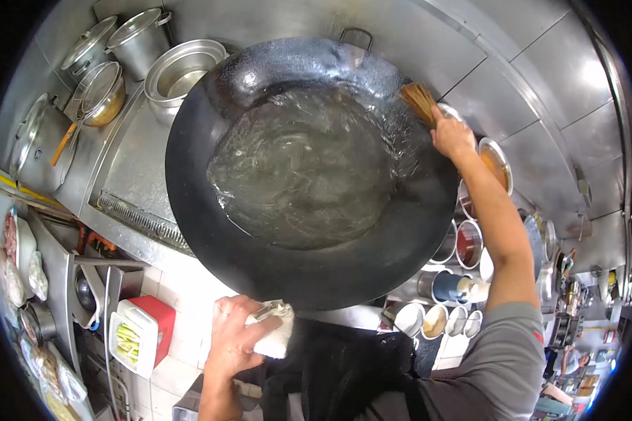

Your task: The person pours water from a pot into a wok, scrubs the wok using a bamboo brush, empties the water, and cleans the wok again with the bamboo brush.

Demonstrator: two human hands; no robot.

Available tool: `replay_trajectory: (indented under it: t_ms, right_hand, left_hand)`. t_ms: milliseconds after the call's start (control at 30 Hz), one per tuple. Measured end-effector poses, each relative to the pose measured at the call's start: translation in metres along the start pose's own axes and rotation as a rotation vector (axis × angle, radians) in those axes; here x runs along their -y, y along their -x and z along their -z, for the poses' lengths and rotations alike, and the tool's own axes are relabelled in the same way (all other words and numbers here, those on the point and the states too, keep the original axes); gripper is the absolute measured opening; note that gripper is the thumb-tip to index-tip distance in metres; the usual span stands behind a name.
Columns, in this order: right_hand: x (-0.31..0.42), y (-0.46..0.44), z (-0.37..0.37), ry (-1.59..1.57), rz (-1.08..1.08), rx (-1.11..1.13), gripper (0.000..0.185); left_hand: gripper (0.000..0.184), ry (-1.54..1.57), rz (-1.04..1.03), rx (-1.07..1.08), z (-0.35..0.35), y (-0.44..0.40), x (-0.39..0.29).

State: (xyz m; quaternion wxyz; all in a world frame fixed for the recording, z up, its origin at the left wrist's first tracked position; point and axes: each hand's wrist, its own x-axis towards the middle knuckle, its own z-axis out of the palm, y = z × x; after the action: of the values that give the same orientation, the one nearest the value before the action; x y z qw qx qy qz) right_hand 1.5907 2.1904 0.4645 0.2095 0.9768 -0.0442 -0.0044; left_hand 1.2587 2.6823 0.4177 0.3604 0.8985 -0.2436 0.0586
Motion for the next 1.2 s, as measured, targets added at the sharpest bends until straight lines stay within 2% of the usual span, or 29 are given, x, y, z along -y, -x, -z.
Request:
replay_trajectory:
  t_ms: [67,200,300,433,500,533,633,700,833,1033,1200]
  right_hand:
    - [-0.002,0.035,0.018,0.001,0.008,0.059,0.059]
    - [-0.020,0.145,0.043,0.108,-0.013,0.253,0.068]
    - [-0.029,0.154,0.049,0.129,-0.010,0.253,0.069]
    - [-0.007,0.037,0.005,0.099,0.072,0.111,0.066]
    - [0.024,-0.044,-0.029,0.052,0.083,-0.017,0.063]
    - [0.049,-0.069,-0.024,-0.018,0.058,0.014,0.063]
    - [0.131,-0.096,-0.013,-0.253,0.010,0.052,0.064]
    - [0.159,-0.093,-0.030,-0.319,0.074,0.006,0.067]
    - [0.200,-0.047,-0.007,-0.802,0.099,0.315,0.077]
    - [0.270,0.026,0.015,-1.010,0.207,0.558,0.079]
    - [0.292,0.106,0.047,-1.020,0.352,0.715,0.076]
  left_hand:
    - [0.048,0.005,0.008,0.017,-0.001,0.003,0.002]
    - [0.051,-0.003,-0.030,0.021,-0.001,0.001,0.006]
    - [0.052,0.010,-0.037,0.028,-0.001,0.001,0.006]
    - [0.051,0.033,-0.006,0.036,0.001,0.003,0.006]
    - [0.050,0.032,-0.006,0.049,0.002,0.004,0.007]
    - [0.050,0.033,-0.007,0.057,0.002,0.003,0.007]
    - [0.048,0.028,-0.001,0.069,0.003,0.003,0.007]
    - [0.048,0.021,-0.008,0.070,0.000,0.005,0.006]
    - [0.054,-0.012,-0.067,0.018,0.001,-0.001,0.005]
    - [0.054,0.018,-0.069,-0.003,0.006,-0.005,-0.006]
    - [0.052,-0.037,-0.122,-0.053,0.001,0.003,-0.001]
